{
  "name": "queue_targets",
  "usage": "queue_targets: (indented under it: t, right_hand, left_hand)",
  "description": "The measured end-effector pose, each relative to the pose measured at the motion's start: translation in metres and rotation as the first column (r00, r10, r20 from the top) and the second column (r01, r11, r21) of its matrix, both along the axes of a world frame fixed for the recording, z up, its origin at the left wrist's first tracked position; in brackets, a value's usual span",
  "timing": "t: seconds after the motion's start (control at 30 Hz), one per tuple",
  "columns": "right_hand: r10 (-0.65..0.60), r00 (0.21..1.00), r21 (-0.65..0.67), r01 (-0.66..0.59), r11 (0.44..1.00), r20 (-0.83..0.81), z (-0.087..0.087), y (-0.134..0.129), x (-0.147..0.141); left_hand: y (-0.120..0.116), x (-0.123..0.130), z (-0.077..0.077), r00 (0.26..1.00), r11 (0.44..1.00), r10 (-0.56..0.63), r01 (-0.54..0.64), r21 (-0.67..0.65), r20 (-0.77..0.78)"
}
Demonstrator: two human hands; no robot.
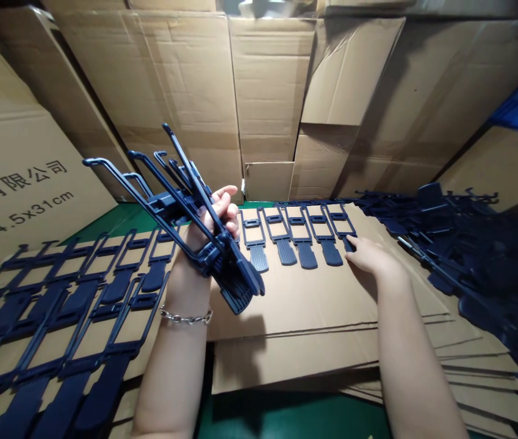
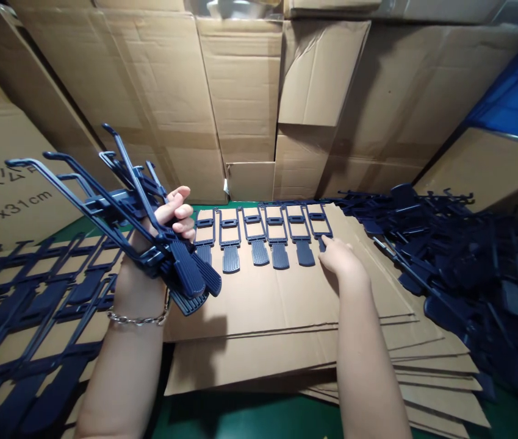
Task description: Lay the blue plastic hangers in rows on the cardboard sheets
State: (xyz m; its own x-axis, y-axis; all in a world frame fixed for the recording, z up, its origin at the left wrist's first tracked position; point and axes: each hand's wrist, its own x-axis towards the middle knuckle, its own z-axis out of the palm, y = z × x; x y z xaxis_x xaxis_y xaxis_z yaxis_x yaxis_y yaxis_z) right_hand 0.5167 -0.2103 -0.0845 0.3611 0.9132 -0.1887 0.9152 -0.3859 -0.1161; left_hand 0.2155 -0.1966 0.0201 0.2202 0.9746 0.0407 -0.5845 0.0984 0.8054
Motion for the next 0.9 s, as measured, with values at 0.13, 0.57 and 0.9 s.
queue_targets:
  t: [0.13,0.57,0.9]
  right_hand:
    - [0.004,1.000,0.006,-0.004,1.000,-0.016,-0.001,-0.001,0.001]
    - [0.552,0.588,0.531,-0.231,0.815,-0.591,0.081,-0.052,-0.102]
    - [0.468,0.209,0.380,-0.353,0.855,-0.858,0.065,-0.044,-0.122]
  left_hand:
    - [-0.001,0.001,-0.002,1.000,1.000,-0.021,0.021,-0.002,-0.008]
    - [-0.005,0.025,-0.017,0.995,0.994,-0.102,0.101,0.042,0.024]
    - [0.002,0.027,-0.024,0.989,0.989,-0.147,0.148,0.024,-0.024]
